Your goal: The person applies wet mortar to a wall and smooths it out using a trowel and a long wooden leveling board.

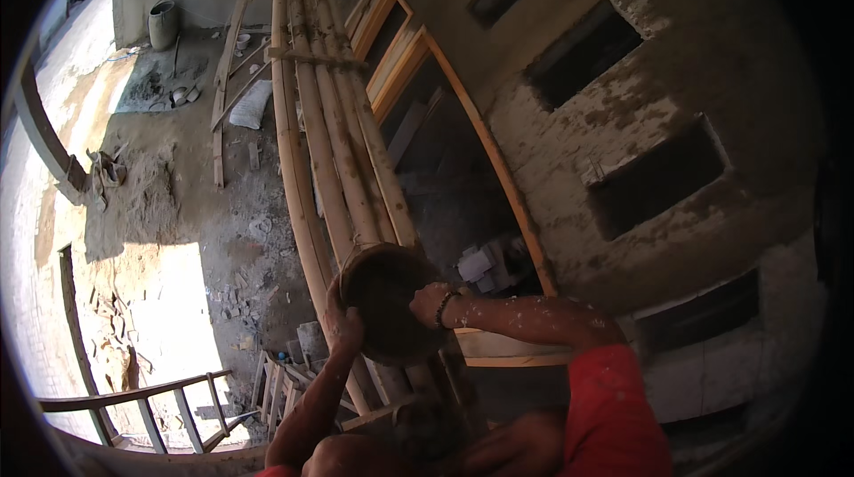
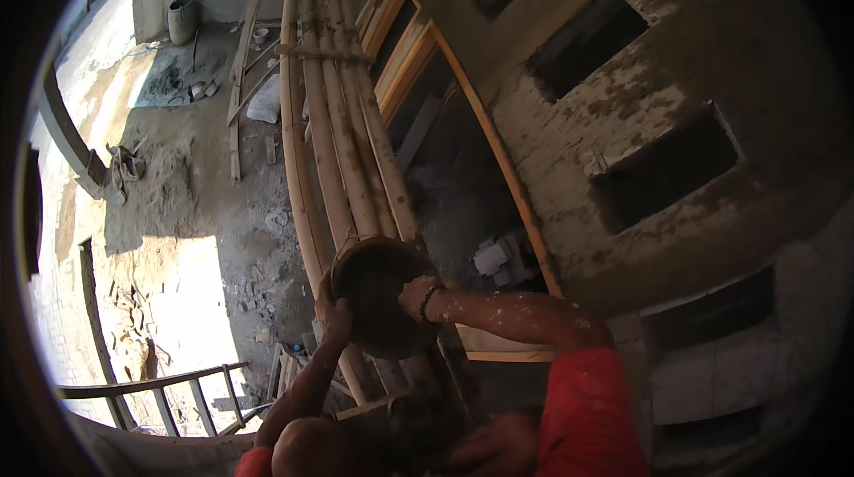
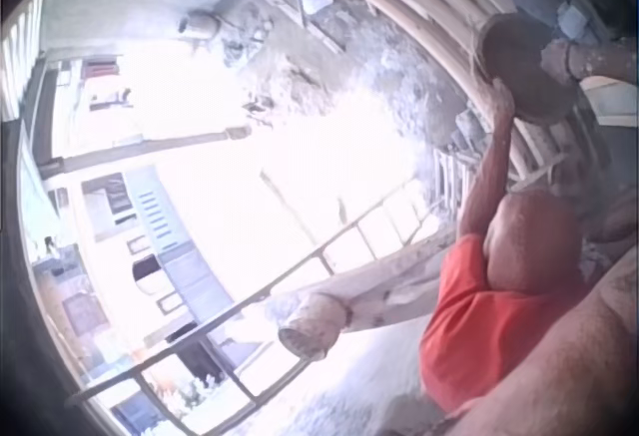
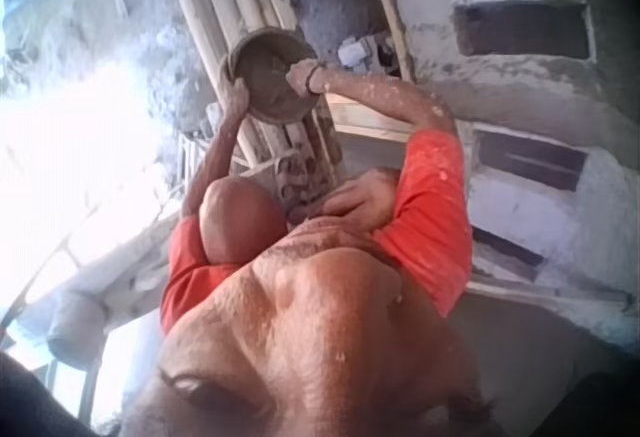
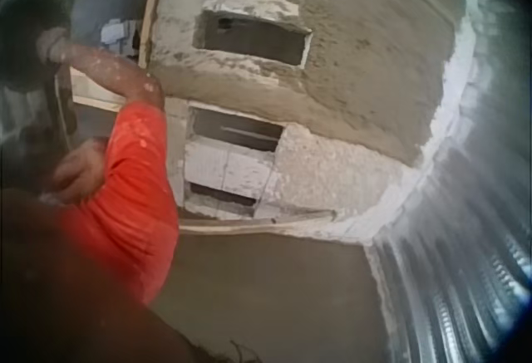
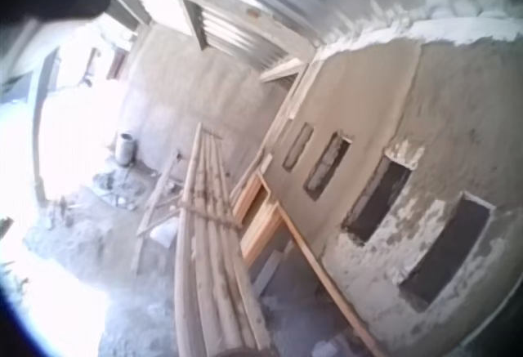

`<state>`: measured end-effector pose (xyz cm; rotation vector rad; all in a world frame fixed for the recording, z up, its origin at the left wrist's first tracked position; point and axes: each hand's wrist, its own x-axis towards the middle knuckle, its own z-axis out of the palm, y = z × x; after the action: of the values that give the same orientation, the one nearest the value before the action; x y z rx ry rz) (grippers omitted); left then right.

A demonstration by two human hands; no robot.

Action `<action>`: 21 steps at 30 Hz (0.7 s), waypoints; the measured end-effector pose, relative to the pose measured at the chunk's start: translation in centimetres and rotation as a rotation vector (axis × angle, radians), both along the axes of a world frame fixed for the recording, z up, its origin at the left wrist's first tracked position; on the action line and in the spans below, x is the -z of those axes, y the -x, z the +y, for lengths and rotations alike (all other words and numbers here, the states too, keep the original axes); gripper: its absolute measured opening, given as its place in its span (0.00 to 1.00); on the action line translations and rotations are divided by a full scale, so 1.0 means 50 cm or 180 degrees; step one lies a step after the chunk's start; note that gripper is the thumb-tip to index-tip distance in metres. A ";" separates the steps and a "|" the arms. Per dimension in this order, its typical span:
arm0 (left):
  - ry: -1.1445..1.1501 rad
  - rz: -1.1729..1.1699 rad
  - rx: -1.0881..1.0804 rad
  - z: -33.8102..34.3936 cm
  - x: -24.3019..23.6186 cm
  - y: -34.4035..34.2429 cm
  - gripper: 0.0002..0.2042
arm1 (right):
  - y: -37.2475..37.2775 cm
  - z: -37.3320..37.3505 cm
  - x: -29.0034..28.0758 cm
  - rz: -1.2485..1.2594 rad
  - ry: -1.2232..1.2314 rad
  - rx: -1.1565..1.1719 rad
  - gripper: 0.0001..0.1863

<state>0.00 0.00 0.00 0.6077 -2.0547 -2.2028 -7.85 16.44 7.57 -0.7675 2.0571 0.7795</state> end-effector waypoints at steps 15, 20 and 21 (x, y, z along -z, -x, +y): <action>0.0108 0.0258 -0.0187 0.005 0.025 -0.003 0.33 | 0.027 0.016 -0.182 0.0584 0.1401 0.0967 0.17; 0.0153 0.0383 -0.0113 0.022 0.024 -0.003 0.33 | -0.061 0.038 0.002 0.0599 0.1162 0.0034 0.13; 0.0309 0.0410 -0.0118 0.024 0.028 -0.006 0.34 | -0.076 0.032 0.010 0.0435 0.1108 0.0093 0.13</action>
<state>0.31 1.21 -1.40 0.4775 -2.0541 -2.0503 -4.06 18.03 7.07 -0.8908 2.3574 0.4721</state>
